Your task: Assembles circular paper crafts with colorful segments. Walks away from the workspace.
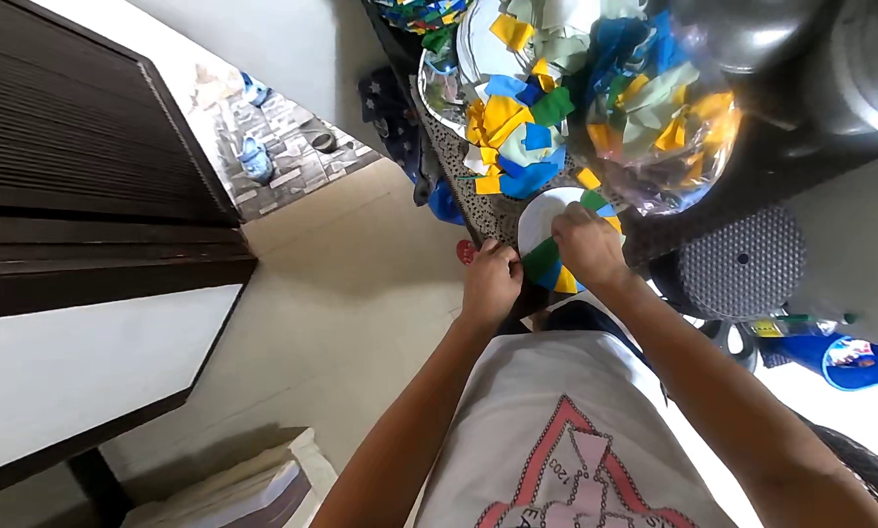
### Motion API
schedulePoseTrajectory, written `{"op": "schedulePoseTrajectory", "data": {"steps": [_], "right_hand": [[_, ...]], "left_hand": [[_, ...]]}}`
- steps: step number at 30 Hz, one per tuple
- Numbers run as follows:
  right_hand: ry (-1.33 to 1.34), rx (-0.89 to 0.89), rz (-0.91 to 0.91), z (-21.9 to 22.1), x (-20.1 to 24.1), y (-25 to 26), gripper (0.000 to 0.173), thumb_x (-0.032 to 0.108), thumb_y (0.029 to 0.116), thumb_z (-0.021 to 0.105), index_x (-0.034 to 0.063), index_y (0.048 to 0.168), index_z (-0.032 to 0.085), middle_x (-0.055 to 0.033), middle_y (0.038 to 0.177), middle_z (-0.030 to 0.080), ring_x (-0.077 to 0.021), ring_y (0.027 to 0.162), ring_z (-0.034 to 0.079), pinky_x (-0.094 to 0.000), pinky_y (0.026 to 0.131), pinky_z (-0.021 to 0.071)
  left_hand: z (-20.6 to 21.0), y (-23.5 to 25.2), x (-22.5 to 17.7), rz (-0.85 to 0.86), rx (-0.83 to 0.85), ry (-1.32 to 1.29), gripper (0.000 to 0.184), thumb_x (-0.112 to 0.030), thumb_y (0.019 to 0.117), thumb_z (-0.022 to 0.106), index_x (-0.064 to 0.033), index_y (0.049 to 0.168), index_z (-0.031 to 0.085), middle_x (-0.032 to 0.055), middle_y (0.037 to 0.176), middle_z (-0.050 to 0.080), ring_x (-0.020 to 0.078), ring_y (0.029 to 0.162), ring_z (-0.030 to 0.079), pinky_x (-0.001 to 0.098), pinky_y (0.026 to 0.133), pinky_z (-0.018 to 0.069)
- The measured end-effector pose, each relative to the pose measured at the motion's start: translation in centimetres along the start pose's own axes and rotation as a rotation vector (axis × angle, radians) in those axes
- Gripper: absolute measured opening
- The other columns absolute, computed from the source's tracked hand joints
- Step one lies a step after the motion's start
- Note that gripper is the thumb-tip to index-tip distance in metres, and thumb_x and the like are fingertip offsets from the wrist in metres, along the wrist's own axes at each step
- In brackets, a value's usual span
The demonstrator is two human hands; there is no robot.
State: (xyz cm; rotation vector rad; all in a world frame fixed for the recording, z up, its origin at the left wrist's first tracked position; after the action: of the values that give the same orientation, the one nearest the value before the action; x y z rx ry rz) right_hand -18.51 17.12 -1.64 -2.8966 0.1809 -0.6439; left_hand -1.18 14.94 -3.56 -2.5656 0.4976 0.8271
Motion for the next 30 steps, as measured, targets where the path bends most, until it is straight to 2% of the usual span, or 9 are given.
{"op": "schedulePoseTrajectory", "data": {"steps": [8, 11, 13, 15, 18, 22, 24, 26, 30], "right_hand": [[0.046, -0.132, -0.030, -0.3, 0.4, -1.5, 0.013, -0.001, 0.0952, 0.062, -0.0009, 0.102, 0.073, -0.0218, 0.102, 0.068, -0.0412, 0.095, 0.069, -0.0547, 0.075, 0.0578], [0.067, -0.056, -0.015, 0.0, 0.1, -2.5, 0.018, -0.005, 0.0930, 0.061, -0.0005, 0.104, 0.075, -0.0227, 0.107, 0.069, -0.0420, 0.099, 0.069, -0.0565, 0.078, 0.0576], [0.118, -0.032, 0.025, 0.0, -0.5, -2.9, 0.021, -0.004, 0.0936, 0.060, 0.0016, 0.107, 0.076, -0.0222, 0.113, 0.069, -0.0413, 0.102, 0.069, -0.0573, 0.080, 0.0578], [0.203, -0.099, 0.070, -0.6, -1.3, -3.8, 0.022, -0.001, 0.0975, 0.058, 0.0024, 0.111, 0.075, -0.0211, 0.115, 0.069, -0.0389, 0.101, 0.070, -0.0565, 0.082, 0.0586], [0.318, -0.238, 0.249, -1.8, -3.9, -6.9, 0.023, 0.002, 0.1012, 0.056, 0.0011, 0.115, 0.074, -0.0209, 0.117, 0.069, -0.0356, 0.100, 0.070, -0.0543, 0.084, 0.0586], [0.408, -0.327, 0.642, 0.5, -8.2, -13.6, 0.024, 0.007, 0.1034, 0.054, -0.0012, 0.116, 0.073, -0.0226, 0.114, 0.069, -0.0336, 0.100, 0.069, -0.0498, 0.089, 0.0565], [0.394, -0.258, 0.810, 2.8, -9.2, -17.6, 0.029, 0.009, 0.1049, 0.049, -0.0025, 0.118, 0.072, -0.0258, 0.117, 0.069, -0.0369, 0.103, 0.068, -0.0512, 0.093, 0.0537], [0.419, -0.164, 0.954, 5.1, -8.5, -21.2, 0.031, 0.008, 0.1054, 0.047, -0.0032, 0.120, 0.071, -0.0292, 0.121, 0.067, -0.0437, 0.112, 0.066, -0.0585, 0.099, 0.0499], [0.475, -0.022, 1.148, 9.6, -5.3, -26.0, 0.030, 0.009, 0.1062, 0.047, -0.0019, 0.123, 0.071, -0.0302, 0.125, 0.065, -0.0476, 0.118, 0.063, -0.0641, 0.101, 0.0474]], "left_hand": [[-0.2, 0.0, -0.1, -0.013, 0.030, 0.002, 0.009, -0.007, 0.0928, 0.069, 0.0008, 0.094, 0.073, 0.0187, 0.109, 0.068, 0.0346, 0.100, 0.067, 0.0526, 0.086, 0.0563], [-0.3, 0.1, -0.2, -0.013, 0.032, 0.002, 0.009, -0.006, 0.0930, 0.069, 0.0011, 0.093, 0.073, 0.0197, 0.109, 0.068, 0.0342, 0.099, 0.068, 0.0509, 0.086, 0.0568], [-0.6, 0.2, -0.5, -0.028, 0.055, -0.003, 0.010, -0.006, 0.0935, 0.069, 0.0015, 0.097, 0.073, 0.0196, 0.111, 0.067, 0.0320, 0.099, 0.068, 0.0487, 0.086, 0.0572], [-1.1, 0.2, -0.5, -0.045, 0.098, -0.020, 0.019, -0.005, 0.0943, 0.067, 0.0028, 0.112, 0.070, 0.0209, 0.117, 0.067, 0.0319, 0.101, 0.068, 0.0488, 0.089, 0.0573], [-1.7, 0.4, -0.3, -0.044, 0.159, -0.050, 0.032, -0.003, 0.0959, 0.063, 0.0025, 0.127, 0.062, 0.0222, 0.123, 0.064, 0.0296, 0.102, 0.069, 0.0440, 0.091, 0.0576], [-2.7, 0.9, 0.0, 0.100, 0.135, 0.018, 0.028, -0.002, 0.0968, 0.057, 0.0022, 0.122, 0.069, 0.0236, 0.128, 0.065, 0.0347, 0.113, 0.066, 0.0485, 0.098, 0.0530], [-2.5, 1.8, 0.3, 0.277, 0.072, 0.067, 0.028, -0.001, 0.0964, 0.056, 0.0005, 0.119, 0.073, 0.0227, 0.133, 0.064, 0.0408, 0.124, 0.061, 0.0553, 0.106, 0.0468], [-2.2, 3.0, 0.5, 0.434, 0.051, 0.140, 0.029, -0.002, 0.0964, 0.055, -0.0023, 0.118, 0.075, 0.0203, 0.137, 0.064, 0.0457, 0.128, 0.057, 0.0621, 0.109, 0.0418], [-2.8, 4.6, 0.4, 0.545, 0.181, 0.291, 0.031, -0.004, 0.0981, 0.054, -0.0059, 0.123, 0.073, 0.0157, 0.139, 0.064, 0.0451, 0.135, 0.052, 0.0659, 0.110, 0.0372]]}}
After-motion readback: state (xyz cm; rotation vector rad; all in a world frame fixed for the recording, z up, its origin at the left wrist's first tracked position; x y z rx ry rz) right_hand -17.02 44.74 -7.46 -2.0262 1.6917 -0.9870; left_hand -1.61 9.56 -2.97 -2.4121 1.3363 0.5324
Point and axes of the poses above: each hand's wrist, its own y-axis towards the middle knuckle, its own z-axis out of the palm, x = y × z, the point moved 1 cm from there along y, towards the middle knuckle
